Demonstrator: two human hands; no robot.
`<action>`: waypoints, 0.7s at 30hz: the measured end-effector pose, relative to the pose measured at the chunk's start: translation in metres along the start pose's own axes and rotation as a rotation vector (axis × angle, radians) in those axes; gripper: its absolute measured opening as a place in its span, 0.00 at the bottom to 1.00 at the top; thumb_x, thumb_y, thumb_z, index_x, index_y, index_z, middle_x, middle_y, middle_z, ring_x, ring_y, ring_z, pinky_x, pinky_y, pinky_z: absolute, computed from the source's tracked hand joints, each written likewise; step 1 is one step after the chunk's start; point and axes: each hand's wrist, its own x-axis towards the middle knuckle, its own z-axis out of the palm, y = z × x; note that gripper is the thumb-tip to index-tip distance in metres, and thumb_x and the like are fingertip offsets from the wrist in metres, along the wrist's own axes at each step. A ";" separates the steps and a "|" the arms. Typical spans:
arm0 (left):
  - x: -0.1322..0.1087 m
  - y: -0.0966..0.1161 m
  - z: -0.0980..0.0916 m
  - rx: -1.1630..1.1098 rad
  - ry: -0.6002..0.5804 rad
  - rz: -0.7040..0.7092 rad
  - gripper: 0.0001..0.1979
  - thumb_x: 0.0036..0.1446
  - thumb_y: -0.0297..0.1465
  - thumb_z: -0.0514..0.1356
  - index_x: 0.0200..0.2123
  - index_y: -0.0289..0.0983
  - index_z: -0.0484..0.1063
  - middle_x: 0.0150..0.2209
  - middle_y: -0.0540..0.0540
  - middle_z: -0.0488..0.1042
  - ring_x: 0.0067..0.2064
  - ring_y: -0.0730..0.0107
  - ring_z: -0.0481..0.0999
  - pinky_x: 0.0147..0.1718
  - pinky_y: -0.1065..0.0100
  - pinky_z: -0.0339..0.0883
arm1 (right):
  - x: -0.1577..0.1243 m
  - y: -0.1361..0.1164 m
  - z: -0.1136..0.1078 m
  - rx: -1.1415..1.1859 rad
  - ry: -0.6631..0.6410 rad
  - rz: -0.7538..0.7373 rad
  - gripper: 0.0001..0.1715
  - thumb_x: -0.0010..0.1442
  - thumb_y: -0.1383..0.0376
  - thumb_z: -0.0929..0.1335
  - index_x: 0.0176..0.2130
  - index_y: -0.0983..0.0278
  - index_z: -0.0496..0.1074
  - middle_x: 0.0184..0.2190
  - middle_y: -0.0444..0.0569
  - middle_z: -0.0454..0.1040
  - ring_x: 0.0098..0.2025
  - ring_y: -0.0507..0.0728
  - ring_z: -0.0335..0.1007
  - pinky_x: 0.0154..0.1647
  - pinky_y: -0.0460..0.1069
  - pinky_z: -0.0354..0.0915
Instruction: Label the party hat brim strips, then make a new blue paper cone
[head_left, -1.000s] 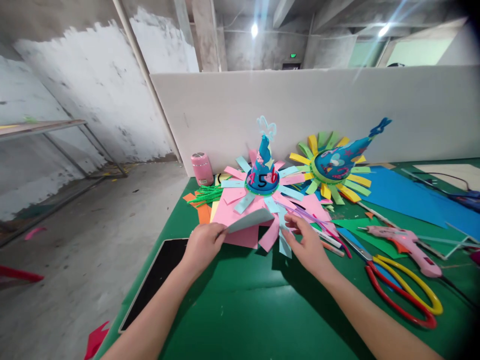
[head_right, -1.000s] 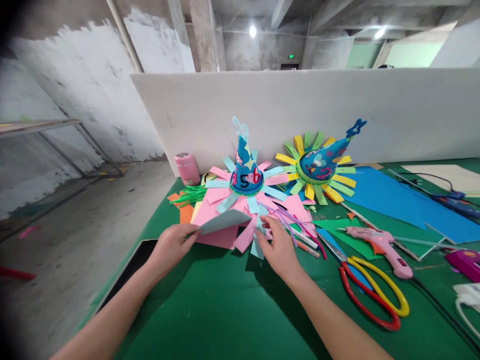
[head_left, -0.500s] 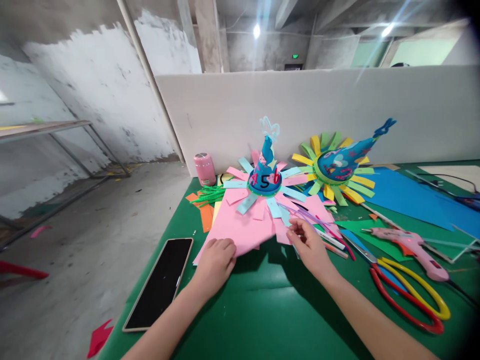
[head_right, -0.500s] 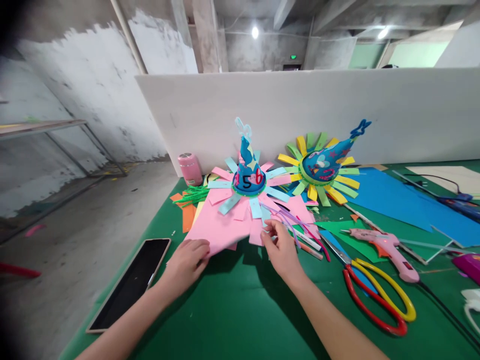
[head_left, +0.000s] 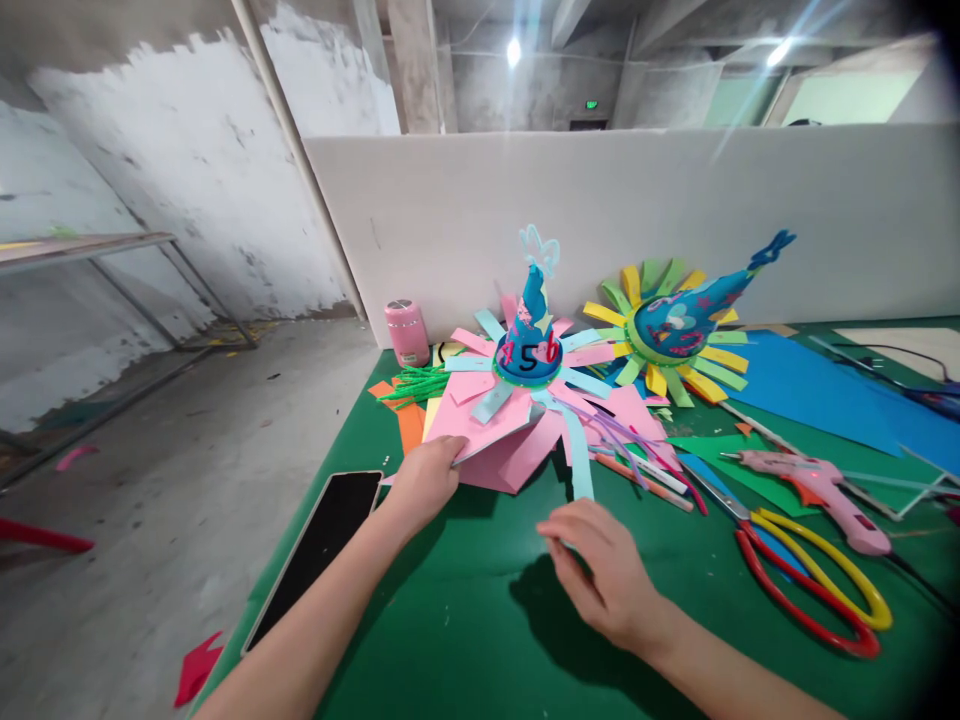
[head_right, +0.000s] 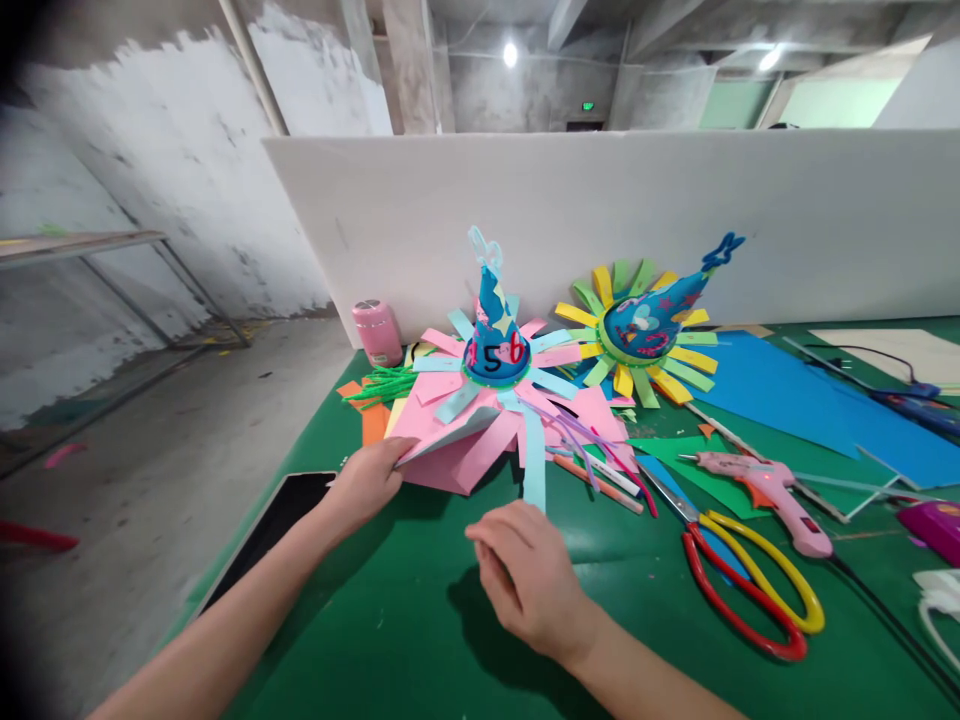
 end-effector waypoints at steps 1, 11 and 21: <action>0.001 0.000 -0.003 -0.002 0.000 -0.002 0.24 0.43 0.20 0.47 0.46 0.34 0.67 0.44 0.41 0.72 0.45 0.60 0.70 0.43 0.65 0.61 | 0.000 -0.001 0.006 0.003 -0.083 0.000 0.15 0.56 0.71 0.60 0.44 0.60 0.64 0.39 0.51 0.70 0.41 0.55 0.65 0.41 0.50 0.64; -0.003 -0.001 0.000 -0.058 0.031 -0.005 0.21 0.44 0.20 0.47 0.42 0.36 0.67 0.41 0.43 0.72 0.45 0.60 0.70 0.43 0.64 0.60 | 0.037 0.010 0.046 0.194 -0.061 0.525 0.23 0.48 0.67 0.65 0.47 0.66 0.63 0.55 0.57 0.56 0.59 0.61 0.48 0.56 0.57 0.51; -0.007 -0.007 0.021 -0.215 0.079 0.062 0.20 0.44 0.20 0.47 0.42 0.34 0.67 0.42 0.43 0.71 0.44 0.65 0.69 0.43 0.67 0.62 | 0.070 0.028 0.064 0.638 0.177 0.791 0.17 0.45 0.63 0.65 0.37 0.65 0.65 0.33 0.48 0.71 0.36 0.56 0.67 0.34 0.50 0.64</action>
